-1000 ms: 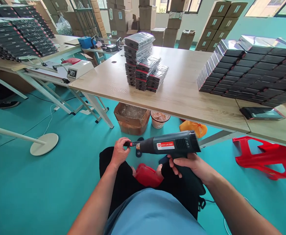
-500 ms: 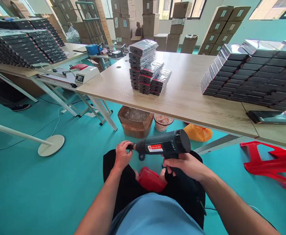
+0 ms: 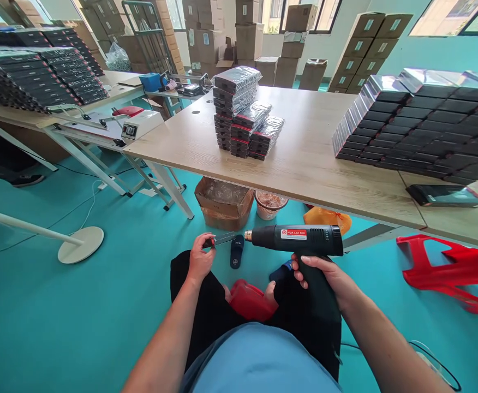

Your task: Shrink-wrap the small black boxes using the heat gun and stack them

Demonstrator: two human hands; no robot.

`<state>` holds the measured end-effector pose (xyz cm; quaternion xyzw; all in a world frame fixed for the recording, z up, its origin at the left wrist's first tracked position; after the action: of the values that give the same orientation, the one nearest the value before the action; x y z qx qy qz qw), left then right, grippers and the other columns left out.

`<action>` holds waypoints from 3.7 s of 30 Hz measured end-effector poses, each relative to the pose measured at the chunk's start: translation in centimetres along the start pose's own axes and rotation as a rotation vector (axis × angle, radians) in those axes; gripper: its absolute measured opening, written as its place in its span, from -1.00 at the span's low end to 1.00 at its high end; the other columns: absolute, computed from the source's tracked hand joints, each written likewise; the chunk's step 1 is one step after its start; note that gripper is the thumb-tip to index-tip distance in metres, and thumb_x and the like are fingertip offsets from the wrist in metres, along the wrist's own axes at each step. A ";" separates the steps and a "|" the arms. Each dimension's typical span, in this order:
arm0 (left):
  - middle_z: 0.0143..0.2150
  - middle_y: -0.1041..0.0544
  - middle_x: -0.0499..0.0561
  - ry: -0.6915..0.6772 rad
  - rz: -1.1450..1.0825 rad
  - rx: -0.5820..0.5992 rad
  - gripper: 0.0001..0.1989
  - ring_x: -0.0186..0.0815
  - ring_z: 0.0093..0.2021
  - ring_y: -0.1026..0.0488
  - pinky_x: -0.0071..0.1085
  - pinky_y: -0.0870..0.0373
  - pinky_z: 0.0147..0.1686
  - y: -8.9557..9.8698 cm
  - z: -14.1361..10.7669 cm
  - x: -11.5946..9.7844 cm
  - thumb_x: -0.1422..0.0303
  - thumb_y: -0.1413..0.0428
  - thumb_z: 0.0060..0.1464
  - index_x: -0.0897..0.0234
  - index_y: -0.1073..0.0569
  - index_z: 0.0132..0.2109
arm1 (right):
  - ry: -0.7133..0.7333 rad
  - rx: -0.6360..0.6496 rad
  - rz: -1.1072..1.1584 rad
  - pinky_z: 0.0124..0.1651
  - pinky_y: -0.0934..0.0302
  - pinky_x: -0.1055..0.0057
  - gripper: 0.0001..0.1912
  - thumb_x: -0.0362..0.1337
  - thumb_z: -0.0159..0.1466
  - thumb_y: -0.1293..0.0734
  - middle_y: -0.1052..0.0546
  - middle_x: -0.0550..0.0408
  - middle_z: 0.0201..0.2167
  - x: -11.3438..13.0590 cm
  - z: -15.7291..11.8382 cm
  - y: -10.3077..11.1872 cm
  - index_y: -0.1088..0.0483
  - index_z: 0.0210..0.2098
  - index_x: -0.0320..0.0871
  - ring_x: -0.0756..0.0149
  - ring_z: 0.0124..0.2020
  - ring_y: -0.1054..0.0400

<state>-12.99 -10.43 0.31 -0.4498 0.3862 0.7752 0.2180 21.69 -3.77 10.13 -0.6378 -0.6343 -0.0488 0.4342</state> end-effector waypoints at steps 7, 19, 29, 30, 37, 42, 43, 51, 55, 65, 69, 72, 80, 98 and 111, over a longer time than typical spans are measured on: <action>0.03 -0.52 0.08 -0.026 0.032 0.025 -0.68 -0.20 -0.06 -0.51 -0.17 -0.45 0.05 -0.2 0.0 -0.6 0.47 -0.08 0.03 0.19 -0.55 -0.06 | 0.005 0.039 -0.013 -0.49 -0.34 0.52 -0.73 -0.22 0.06 -0.58 -0.56 0.03 -0.41 0.2 0.1 -0.1 -0.62 -0.28 -0.25 0.37 -0.46 -0.40; 0.05 -0.51 0.11 -0.114 0.233 0.081 -0.61 -0.05 0.13 -0.45 -0.02 -0.36 0.20 -0.6 0.0 -1.4 0.58 -0.08 -0.02 0.17 -0.55 -0.05 | 0.139 0.187 -0.387 -0.45 -0.29 0.36 -0.74 -0.15 0.16 -0.51 -0.57 0.06 -0.44 0.4 0.1 -4.9 -0.55 -0.24 -0.18 0.27 -0.47 -0.41; 0.06 -0.51 0.12 -0.111 0.246 0.063 -0.61 -0.06 0.13 -0.44 -0.04 -0.36 0.20 0.2 0.0 -1.3 0.58 -0.09 -0.01 0.17 -0.56 -0.05 | 0.151 0.181 -0.616 -0.41 -0.24 0.32 -0.82 -0.18 0.15 -0.47 -0.50 0.11 -0.58 1.5 -0.2 -7.0 -0.48 -0.40 -0.16 0.27 -0.50 -0.35; 0.05 -0.51 0.12 -0.103 0.231 0.073 -0.62 -0.06 0.12 -0.45 -0.05 -0.38 0.18 0.1 -0.1 -1.2 0.57 -0.09 -0.01 0.17 -0.56 -0.05 | 0.131 0.195 -0.617 -0.41 -0.24 0.32 -0.82 -0.18 0.14 -0.47 -0.50 0.11 -0.58 1.3 -0.1 -7.2 -0.48 -0.38 -0.16 0.26 -0.50 -0.35; -0.01 -0.55 0.07 0.007 0.081 0.011 -0.65 -0.10 0.07 -0.50 -0.13 -0.43 0.11 0.2 0.1 0.0 0.51 -0.07 -0.08 0.18 -0.55 -0.12 | 0.203 0.083 -0.595 -0.41 -0.25 0.32 -0.78 -0.14 0.16 -0.49 -0.50 0.13 -0.59 1.2 0.6 -5.5 -0.50 -0.36 -0.17 0.29 -0.54 -0.34; -0.03 -0.59 0.06 0.099 -0.013 0.007 -0.65 -0.12 0.03 -0.52 -0.14 -0.41 0.12 0.4 0.1 1.0 0.48 -0.06 -0.12 0.19 -0.55 -0.14 | 0.126 0.191 -0.455 -0.44 -0.28 0.33 -0.72 -0.14 0.14 -0.52 -0.58 0.05 -0.44 1.0 0.1 -4.1 -0.54 -0.24 -0.18 0.26 -0.49 -0.42; -0.02 -0.59 0.07 0.108 -0.022 0.002 -0.65 -0.11 0.04 -0.52 -0.14 -0.41 0.11 0.4 0.1 1.0 0.47 -0.06 -0.11 0.19 -0.55 -0.14 | 0.146 0.196 -0.446 -0.44 -0.28 0.33 -0.73 -0.13 0.14 -0.52 -0.58 0.06 -0.45 1.0 0.0 -4.2 -0.54 -0.25 -0.18 0.26 -0.49 -0.41; -0.02 -0.60 0.07 0.107 -0.026 0.027 -0.66 -0.10 0.04 -0.52 -0.12 -0.40 0.12 0.1 0.1 0.7 0.46 -0.07 -0.11 0.19 -0.56 -0.14 | 0.163 0.210 -0.496 -0.44 -0.27 0.34 -0.76 -0.12 0.18 -0.49 -0.54 0.08 -0.53 0.3 0.0 -5.2 -0.52 -0.30 -0.18 0.28 -0.51 -0.37; -0.02 -0.59 0.07 0.103 -0.022 0.007 -0.66 -0.11 0.04 -0.52 -0.13 -0.40 0.12 0.5 -0.1 0.9 0.45 -0.06 -0.09 0.20 -0.55 -0.12 | 0.203 0.066 -0.506 -0.45 -0.27 0.35 -0.72 -0.12 0.15 -0.51 -0.53 0.11 -0.52 0.7 0.3 -4.3 -0.52 -0.24 -0.17 0.30 -0.52 -0.36; -0.02 -0.56 0.09 -0.031 0.078 0.022 -0.71 -0.12 0.04 -0.51 -0.18 -0.40 0.08 0.7 0.0 -1.0 0.48 -0.07 -0.03 0.19 -0.56 -0.15 | 0.129 0.114 -0.540 -0.47 -0.27 0.37 -0.77 -0.16 0.14 -0.48 -0.54 0.10 -0.55 0.4 0.2 -5.5 -0.49 -0.32 -0.19 0.31 -0.54 -0.36; -0.04 -0.57 0.07 0.027 0.030 -0.031 -0.70 -0.12 0.01 -0.51 -0.21 -0.39 0.06 1.1 0.1 -0.9 0.46 -0.08 -0.07 0.20 -0.57 -0.16 | 0.169 0.082 -0.541 -0.46 -0.27 0.38 -0.77 -0.18 0.16 -0.48 -0.51 0.15 -0.58 0.7 0.5 -4.9 -0.49 -0.29 -0.18 0.33 -0.55 -0.35; -0.21 -0.59 0.01 0.211 -0.144 -0.055 -0.74 -0.18 -0.17 -0.49 -0.27 -0.41 -0.08 1.2 -0.1 0.0 0.40 -0.11 -0.11 0.24 -0.56 -0.22 | 0.152 0.094 -0.478 -0.47 -0.27 0.39 -0.72 -0.16 0.14 -0.51 -0.54 0.11 -0.50 0.7 0.3 -4.0 -0.51 -0.24 -0.19 0.32 -0.52 -0.38; -0.38 -0.56 -0.03 0.620 -0.744 -0.072 -0.72 -0.25 -0.36 -0.45 -0.39 -0.39 -0.32 -1.2 -0.6 1.9 0.39 -0.10 -0.28 0.30 -0.53 -0.30 | 0.171 0.227 -0.382 -0.44 -0.28 0.38 -0.72 -0.16 0.16 -0.51 -0.57 0.08 -0.42 0.9 0.4 -6.3 -0.51 -0.21 -0.19 0.32 -0.49 -0.40; -0.14 -0.60 0.27 1.025 -1.286 0.144 -0.31 -0.03 -0.21 -0.59 -0.29 -0.49 -0.45 -0.6 -2.6 1.2 -0.21 -0.03 0.18 0.34 -0.50 0.07 | -0.108 0.231 -0.579 -0.46 -0.26 0.40 -0.79 -0.21 0.13 -0.47 -0.55 0.07 -0.47 -4.4 -1.5 -1.2 -0.53 -0.28 -0.21 0.29 -0.49 -0.40; -0.14 -0.66 0.27 1.041 -1.133 0.370 -0.47 0.07 -0.14 -0.64 -0.02 -0.58 -0.10 -3.1 -3.7 0.1 -0.02 -0.17 0.17 0.37 -0.58 0.03 | -0.002 0.049 -0.060 -0.50 -0.33 0.49 -0.73 -0.23 0.09 -0.54 -0.56 0.05 -0.43 -2.6 2.5 -2.7 -0.56 -0.25 -0.25 0.37 -0.50 -0.40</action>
<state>-9.01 -11.48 -2.12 -0.8395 0.2732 0.1591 0.4420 17.70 -4.68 8.34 -0.6077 -0.6545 -0.0455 0.4475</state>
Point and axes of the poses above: each hand's wrist, its own z-axis towards the middle knuckle, its own y-axis out of the back of the hand, x = y × z, the point moved 4 cm from there along z, towards the middle knuckle
